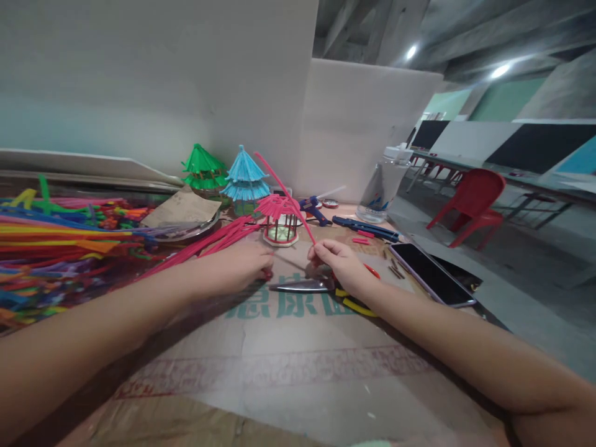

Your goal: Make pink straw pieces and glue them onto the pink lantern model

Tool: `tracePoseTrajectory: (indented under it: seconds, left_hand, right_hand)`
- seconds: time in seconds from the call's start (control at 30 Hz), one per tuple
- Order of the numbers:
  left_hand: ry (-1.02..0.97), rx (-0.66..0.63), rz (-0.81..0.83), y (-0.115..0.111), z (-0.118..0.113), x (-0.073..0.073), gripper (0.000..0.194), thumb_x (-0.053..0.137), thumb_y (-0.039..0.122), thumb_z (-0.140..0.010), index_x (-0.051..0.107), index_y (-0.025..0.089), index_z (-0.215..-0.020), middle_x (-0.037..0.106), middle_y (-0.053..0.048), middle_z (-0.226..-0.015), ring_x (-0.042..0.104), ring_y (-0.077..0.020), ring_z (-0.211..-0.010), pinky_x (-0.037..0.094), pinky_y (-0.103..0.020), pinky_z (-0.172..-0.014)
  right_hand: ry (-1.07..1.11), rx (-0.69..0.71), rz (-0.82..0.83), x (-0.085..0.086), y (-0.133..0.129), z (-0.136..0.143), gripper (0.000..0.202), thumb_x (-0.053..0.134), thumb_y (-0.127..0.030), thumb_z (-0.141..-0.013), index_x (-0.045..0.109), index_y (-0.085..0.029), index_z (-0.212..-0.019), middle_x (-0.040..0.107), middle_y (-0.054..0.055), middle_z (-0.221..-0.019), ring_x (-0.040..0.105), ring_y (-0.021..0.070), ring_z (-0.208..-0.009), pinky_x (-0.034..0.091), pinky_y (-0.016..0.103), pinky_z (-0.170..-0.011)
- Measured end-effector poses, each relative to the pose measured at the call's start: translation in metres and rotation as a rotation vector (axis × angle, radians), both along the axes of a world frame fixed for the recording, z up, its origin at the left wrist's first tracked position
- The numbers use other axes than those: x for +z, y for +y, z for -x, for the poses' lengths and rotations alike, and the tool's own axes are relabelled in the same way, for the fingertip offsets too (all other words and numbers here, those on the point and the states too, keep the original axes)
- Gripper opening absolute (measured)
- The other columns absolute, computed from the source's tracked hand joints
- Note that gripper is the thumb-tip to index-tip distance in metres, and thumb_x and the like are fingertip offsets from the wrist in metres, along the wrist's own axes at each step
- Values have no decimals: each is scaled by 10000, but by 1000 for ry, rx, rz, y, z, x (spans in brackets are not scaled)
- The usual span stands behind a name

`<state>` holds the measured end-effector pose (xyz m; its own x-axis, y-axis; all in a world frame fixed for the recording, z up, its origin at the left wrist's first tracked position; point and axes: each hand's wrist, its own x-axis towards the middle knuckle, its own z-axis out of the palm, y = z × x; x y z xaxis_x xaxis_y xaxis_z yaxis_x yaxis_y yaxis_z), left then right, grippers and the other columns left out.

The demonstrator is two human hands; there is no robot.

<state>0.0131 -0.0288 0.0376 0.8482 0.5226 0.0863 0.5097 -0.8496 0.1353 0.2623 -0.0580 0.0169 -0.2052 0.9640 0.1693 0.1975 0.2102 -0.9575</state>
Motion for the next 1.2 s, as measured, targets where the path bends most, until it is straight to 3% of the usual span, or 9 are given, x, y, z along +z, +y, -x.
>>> tracePoseTrajectory:
  seconds: [0.13,0.2,0.33,0.4,0.47,0.57,0.67,0.83,1.2]
  left_hand:
    - [49,56,-55,-3,16,17,225,490,157,-857,705,180,-792,690,-70,-869,616,-213,-823,436,-324,-769]
    - [-141,155,-1,-8,10,20,199,509,225,-876,699,174,-842,704,-68,-927,624,-211,-877,443,-318,-808]
    - [-697,321,521,-21,-23,5,265,553,401,-874,675,183,-961,710,-53,-943,658,-196,-887,498,-282,-757]
    - [-846,317,764,-24,-37,-9,275,576,402,-862,656,151,-942,704,-74,-940,664,-196,-878,512,-288,-754]
    - [-959,325,871,-25,-44,-23,281,617,403,-838,643,147,-951,705,-67,-917,666,-172,-802,512,-287,-742]
    - [-983,338,893,-23,-43,-34,285,658,403,-808,658,142,-922,701,-53,-862,656,-163,-778,501,-277,-731]
    - [-971,355,880,-25,-39,-32,275,670,397,-796,666,141,-896,693,-40,-830,646,-156,-760,493,-264,-708]
    - [-927,401,803,-30,-40,-26,245,666,365,-799,685,145,-907,697,-31,-823,626,-140,-713,477,-243,-658]
    - [-945,340,848,-26,-40,-34,235,694,347,-781,673,152,-910,695,-26,-833,644,-138,-725,511,-249,-680]
  right_hand:
    - [-100,-70,-94,6,-4,2,332,554,-482,-841,672,-173,-814,498,-25,-617,447,103,-527,365,232,-513]
    - [-118,-56,-124,12,-8,4,302,548,-436,-857,697,-174,-866,515,-21,-625,458,105,-543,372,232,-525]
    - [-142,29,-108,19,-20,12,278,538,-382,-870,703,-158,-866,618,18,-718,550,128,-660,429,246,-609]
    - [-171,37,-66,17,-23,15,268,544,-368,-864,692,-150,-816,637,27,-721,565,133,-661,436,252,-608]
    - [-171,25,-14,12,-23,16,241,564,-357,-846,678,-150,-802,645,28,-715,578,137,-651,448,258,-601]
    - [-123,15,61,4,-19,17,204,599,-354,-820,657,-159,-801,654,23,-694,596,140,-626,476,265,-593]
    - [-112,12,92,0,-17,18,177,631,-343,-797,642,-167,-783,661,23,-679,603,139,-601,486,263,-571]
    - [-153,21,16,0,-16,18,182,640,-352,-792,602,-179,-751,620,-2,-646,580,130,-588,469,255,-552]
    - [-229,47,-65,-1,-19,18,170,569,-335,-843,586,-183,-768,594,-11,-680,557,129,-622,445,253,-573]
